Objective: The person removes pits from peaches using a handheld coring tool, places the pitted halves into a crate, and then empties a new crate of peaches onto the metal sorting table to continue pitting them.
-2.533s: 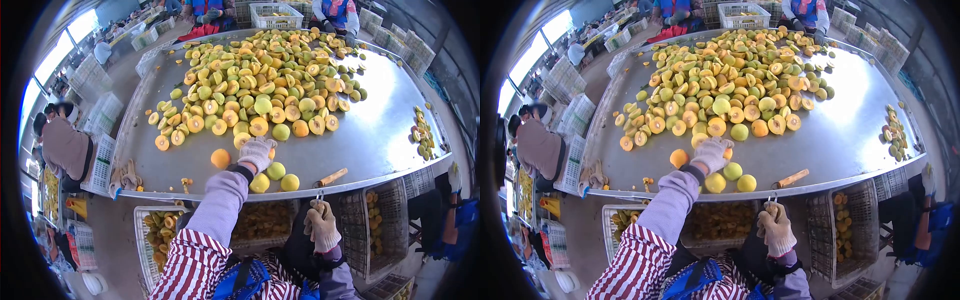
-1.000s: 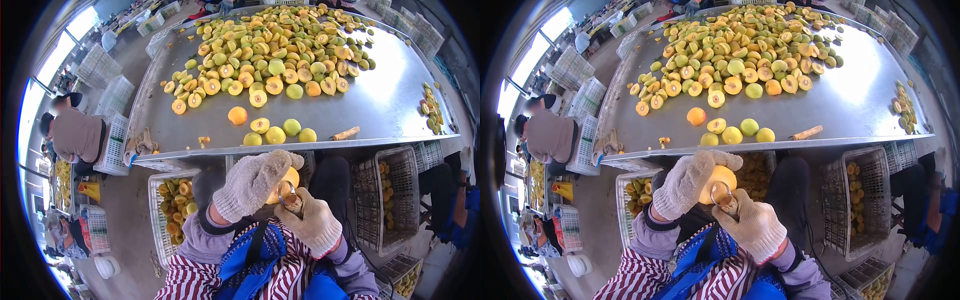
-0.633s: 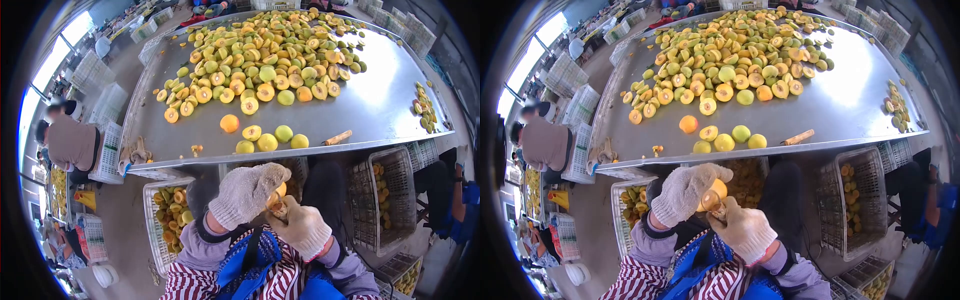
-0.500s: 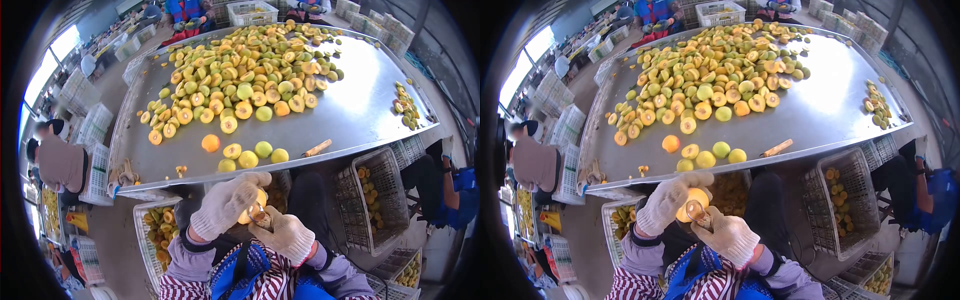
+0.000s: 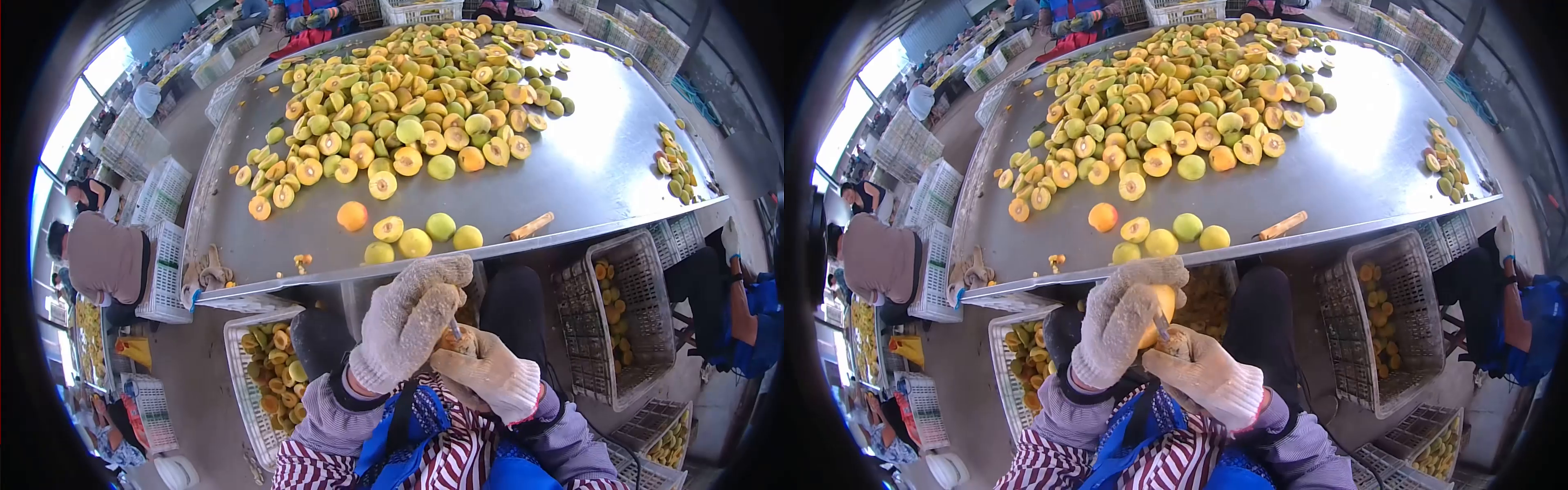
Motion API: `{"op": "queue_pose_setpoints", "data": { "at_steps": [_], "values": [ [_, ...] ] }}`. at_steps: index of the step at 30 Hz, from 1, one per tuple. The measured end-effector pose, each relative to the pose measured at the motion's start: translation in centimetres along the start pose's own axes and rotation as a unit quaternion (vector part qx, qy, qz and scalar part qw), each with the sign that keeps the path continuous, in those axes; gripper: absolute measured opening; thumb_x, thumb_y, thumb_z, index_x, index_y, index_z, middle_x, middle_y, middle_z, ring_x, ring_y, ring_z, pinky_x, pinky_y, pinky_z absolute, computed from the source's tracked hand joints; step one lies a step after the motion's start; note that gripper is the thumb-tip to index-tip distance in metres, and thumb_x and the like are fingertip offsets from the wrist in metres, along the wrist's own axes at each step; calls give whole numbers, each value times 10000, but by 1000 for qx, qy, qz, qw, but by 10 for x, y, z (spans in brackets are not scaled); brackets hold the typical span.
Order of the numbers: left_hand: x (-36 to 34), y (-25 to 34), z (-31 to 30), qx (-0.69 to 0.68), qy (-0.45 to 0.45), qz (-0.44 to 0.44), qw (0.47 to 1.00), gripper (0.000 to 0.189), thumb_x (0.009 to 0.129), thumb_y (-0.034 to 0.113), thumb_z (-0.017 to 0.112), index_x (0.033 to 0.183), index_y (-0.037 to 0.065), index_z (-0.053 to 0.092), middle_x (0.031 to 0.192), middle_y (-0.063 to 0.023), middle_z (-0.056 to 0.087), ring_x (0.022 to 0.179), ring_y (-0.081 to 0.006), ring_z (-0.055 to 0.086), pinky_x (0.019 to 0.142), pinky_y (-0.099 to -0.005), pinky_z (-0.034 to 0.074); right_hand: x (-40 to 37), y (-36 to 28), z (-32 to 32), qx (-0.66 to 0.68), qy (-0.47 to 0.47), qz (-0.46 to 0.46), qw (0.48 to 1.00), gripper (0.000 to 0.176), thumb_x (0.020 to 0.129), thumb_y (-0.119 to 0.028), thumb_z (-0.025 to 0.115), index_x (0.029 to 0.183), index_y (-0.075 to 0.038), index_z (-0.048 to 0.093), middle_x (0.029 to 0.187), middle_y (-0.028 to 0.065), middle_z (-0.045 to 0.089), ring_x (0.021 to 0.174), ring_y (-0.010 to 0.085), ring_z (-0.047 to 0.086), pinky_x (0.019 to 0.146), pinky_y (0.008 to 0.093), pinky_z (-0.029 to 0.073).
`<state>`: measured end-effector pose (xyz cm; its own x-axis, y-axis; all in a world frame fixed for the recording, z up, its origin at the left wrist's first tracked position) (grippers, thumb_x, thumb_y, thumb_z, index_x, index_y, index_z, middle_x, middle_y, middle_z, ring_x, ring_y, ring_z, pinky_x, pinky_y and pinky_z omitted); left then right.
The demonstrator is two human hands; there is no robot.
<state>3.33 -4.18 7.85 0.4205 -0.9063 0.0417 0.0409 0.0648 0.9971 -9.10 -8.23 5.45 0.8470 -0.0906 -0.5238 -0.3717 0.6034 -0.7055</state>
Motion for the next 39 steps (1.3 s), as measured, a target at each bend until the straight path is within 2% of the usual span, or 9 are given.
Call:
{"op": "queue_pose_setpoints", "data": {
  "at_steps": [2,4,6,10,16,21,23,34,39],
  "values": [
    [-6,9,4,131,43,218,966,470,1019,329,525,1322,-28,557,1233,-162,634,1027,-222,643,899,-336,514,0,8,-5,-1,9,0,1000,281,961,-246,668,1117,-28,581,651,-31,546,466,37,462,423,196,352],
    [-10,-3,7,79,31,238,968,514,1019,296,525,1419,-19,457,1363,-170,548,1133,-244,608,964,-355,493,3,9,-8,-5,16,-3,1000,273,957,-249,671,1093,-28,589,657,-25,554,480,35,464,435,199,353],
    [-10,-22,8,-107,22,85,990,579,1016,270,537,1493,-3,354,1461,-169,453,1247,-261,547,1018,-365,461,6,6,-19,-128,105,2,986,291,932,-254,696,1089,-22,616,710,15,607,574,72,535,528,241,435],
    [-18,-31,-7,-91,-25,-41,995,637,1008,125,577,1552,17,264,1486,-153,457,1360,-224,447,1123,-358,369,18,15,-23,-211,141,-80,964,258,914,-203,716,1080,-38,609,714,-32,580,554,30,509,489,204,403],
    [-21,-19,-3,-270,32,9,962,606,1006,135,586,1537,31,311,1469,-120,462,1356,-206,442,1145,-347,344,18,-1,-16,-382,193,-170,888,324,907,-202,724,1141,-1,625,883,61,712,834,106,665,740,280,538],
    [-23,-27,-7,-247,60,-76,964,610,951,155,633,1480,-8,376,1424,-147,509,1292,-240,515,1076,-351,435,9,-12,-8,-497,243,-329,765,294,850,-268,772,981,-59,612,673,143,652,618,361,677,552,420,559],
    [-23,-26,-3,-249,77,-42,965,644,933,223,668,1464,-16,391,1387,-177,537,1270,-282,545,1070,-389,451,7,-12,-7,-517,274,-356,729,329,864,-344,732,975,-68,593,606,128,629,551,337,658,495,422,529],
    [-20,-35,1,-339,147,-20,929,681,943,524,627,1380,23,479,1268,-197,603,1080,-335,651,953,-423,539,5,-17,-7,-484,267,-380,742,328,858,-330,738,962,-68,570,609,131,613,552,339,646,509,416,528],
    [-36,-35,-20,-129,8,-201,971,640,901,111,675,1473,17,403,1224,-113,632,1116,-221,631,971,-352,521,-2,-24,-28,-419,306,-348,781,277,865,-250,740,978,-44,594,666,138,643,603,282,673,565,378,534]
  ]
}}
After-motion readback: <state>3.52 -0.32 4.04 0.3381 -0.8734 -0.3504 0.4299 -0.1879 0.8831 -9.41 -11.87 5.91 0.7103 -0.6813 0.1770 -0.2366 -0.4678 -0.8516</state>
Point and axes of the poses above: each hand's wrist, its own x-axis towards the middle knuckle, its own z-axis out of the palm, y = z × x, the point moved 6 cm from there along x, towards the middle knuckle
